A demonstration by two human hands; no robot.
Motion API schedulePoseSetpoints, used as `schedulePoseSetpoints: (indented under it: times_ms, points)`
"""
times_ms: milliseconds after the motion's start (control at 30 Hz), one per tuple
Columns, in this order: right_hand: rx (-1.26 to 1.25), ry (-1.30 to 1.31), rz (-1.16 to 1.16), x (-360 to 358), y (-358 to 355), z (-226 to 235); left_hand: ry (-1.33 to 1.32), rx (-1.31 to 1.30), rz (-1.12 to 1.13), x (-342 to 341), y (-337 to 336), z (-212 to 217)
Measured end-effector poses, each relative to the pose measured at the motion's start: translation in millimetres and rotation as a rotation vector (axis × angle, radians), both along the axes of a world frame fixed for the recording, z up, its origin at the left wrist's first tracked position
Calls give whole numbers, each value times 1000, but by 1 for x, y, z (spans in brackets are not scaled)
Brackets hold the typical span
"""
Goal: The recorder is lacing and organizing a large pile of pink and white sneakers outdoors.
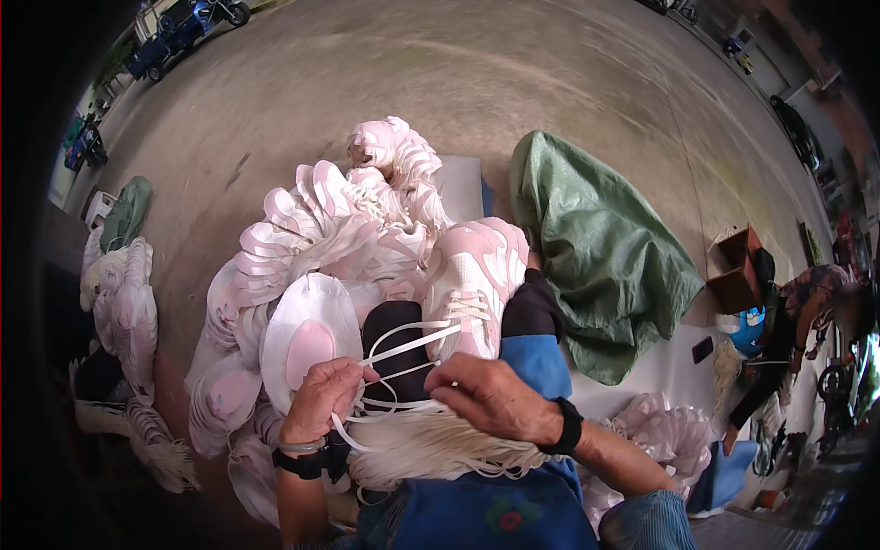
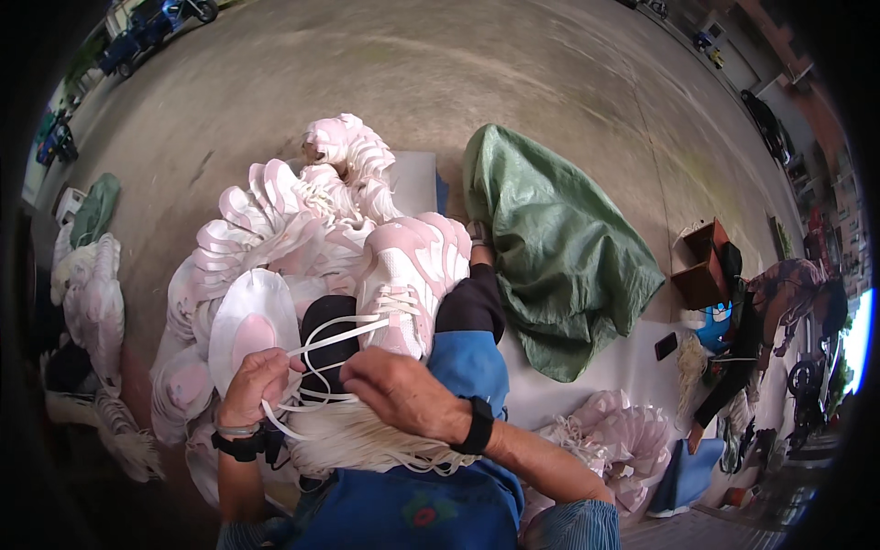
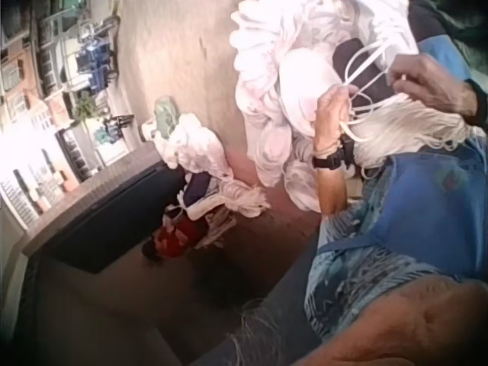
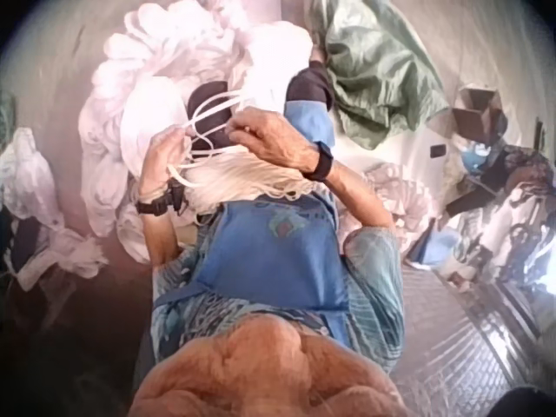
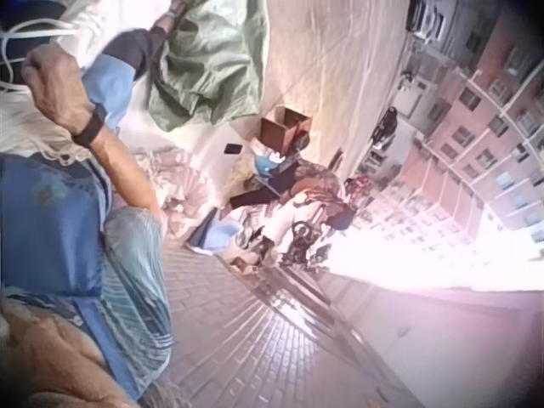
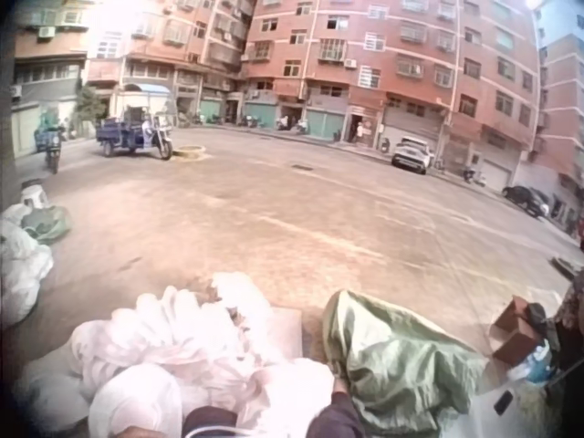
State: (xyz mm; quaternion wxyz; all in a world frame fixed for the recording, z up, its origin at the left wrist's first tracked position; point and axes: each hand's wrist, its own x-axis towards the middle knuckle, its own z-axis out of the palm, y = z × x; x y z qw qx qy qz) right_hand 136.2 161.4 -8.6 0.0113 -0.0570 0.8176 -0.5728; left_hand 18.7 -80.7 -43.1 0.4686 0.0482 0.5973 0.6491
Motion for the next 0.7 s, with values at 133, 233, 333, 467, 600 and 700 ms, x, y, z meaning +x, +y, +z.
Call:
schedulePoseSetpoints:
  times_ms: [133, 233, 333, 467, 600, 700]
  points:
    - [246, -10, -251, -27, 42, -19, 219, -101, -268, 4, 8, 12]
    - [478, 129, -254, -48, 41, -37, 161, -45, -423, 12, 17, 9]
    - [694, 31, -109, -64, 31, -63, 299, -59, -399, 11, 34, 21]
    - [826, 81, -155, -86, -6, -100, 199, -128, -213, 13, 11, 17]
    - [533, 239, -111, -87, -3, -105, 792, -225, -404, 3, -10, 16]
    - [301, 83, -318, -78, 8, -59, 773, -274, -227, -6, -27, -26]
